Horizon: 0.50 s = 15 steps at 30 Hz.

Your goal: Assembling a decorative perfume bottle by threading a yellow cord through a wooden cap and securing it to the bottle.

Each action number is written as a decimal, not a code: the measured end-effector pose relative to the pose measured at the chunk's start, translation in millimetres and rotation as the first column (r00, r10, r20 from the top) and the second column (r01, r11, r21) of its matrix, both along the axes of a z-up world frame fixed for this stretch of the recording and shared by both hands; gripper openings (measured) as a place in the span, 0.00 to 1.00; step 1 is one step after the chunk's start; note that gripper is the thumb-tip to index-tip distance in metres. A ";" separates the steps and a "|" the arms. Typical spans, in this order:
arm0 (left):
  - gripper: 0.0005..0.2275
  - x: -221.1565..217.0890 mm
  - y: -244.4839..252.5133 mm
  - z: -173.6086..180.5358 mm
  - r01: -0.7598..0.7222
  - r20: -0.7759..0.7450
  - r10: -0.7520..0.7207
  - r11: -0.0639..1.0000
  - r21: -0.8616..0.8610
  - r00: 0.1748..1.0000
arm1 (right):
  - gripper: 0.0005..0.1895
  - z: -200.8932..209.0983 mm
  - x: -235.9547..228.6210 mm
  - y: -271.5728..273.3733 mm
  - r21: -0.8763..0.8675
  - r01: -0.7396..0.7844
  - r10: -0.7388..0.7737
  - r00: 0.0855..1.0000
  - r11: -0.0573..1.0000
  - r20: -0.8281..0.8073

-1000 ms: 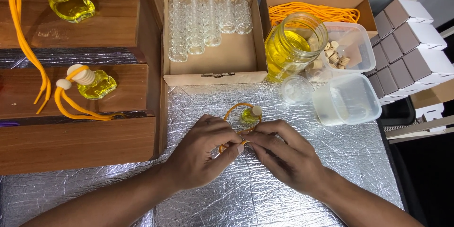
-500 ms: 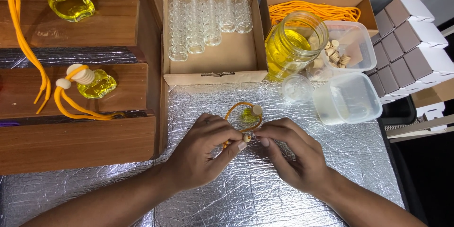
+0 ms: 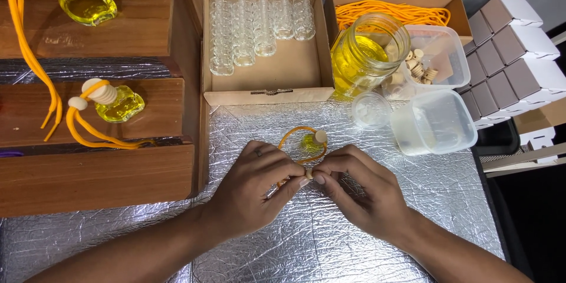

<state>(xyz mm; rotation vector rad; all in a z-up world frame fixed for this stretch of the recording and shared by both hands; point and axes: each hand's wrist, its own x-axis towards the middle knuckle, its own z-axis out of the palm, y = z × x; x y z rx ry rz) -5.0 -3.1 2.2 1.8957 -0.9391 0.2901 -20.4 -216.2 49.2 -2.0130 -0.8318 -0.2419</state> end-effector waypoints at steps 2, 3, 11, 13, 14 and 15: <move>0.03 0.5 0.9 0.1 -0.005 -0.026 0.006 1.000 0.009 1.000 | 0.05 -0.3 0.5 -0.3 -0.005 -0.002 0.002 1.000 1.000 -0.012; 0.03 0.9 1.1 0.2 -0.009 -0.051 0.010 1.000 0.018 0.999 | 0.05 -0.4 0.6 -0.7 -0.010 -0.002 0.002 1.000 1.000 -0.023; 0.04 0.6 -1.1 -4.6 -0.016 -0.005 0.016 1.000 0.015 1.000 | 0.05 -5.5 0.6 -5.2 -0.053 -0.018 0.017 1.000 0.998 -0.020; 0.04 0.6 -1.2 -4.7 -0.016 -0.006 0.016 1.000 0.015 1.000 | 0.06 -7.1 0.5 -6.6 -0.057 -0.025 0.024 0.999 0.998 -0.027; 0.04 0.7 -1.2 -4.8 -0.014 -0.009 0.014 1.000 0.018 1.000 | 0.06 -7.7 0.6 -7.0 -0.060 -0.027 0.025 0.999 0.998 -0.021; 0.04 0.7 -1.0 -4.8 -0.014 -0.011 0.014 1.000 0.021 1.000 | 0.06 -8.2 0.9 -7.3 -0.063 -0.029 0.028 1.000 0.998 -0.014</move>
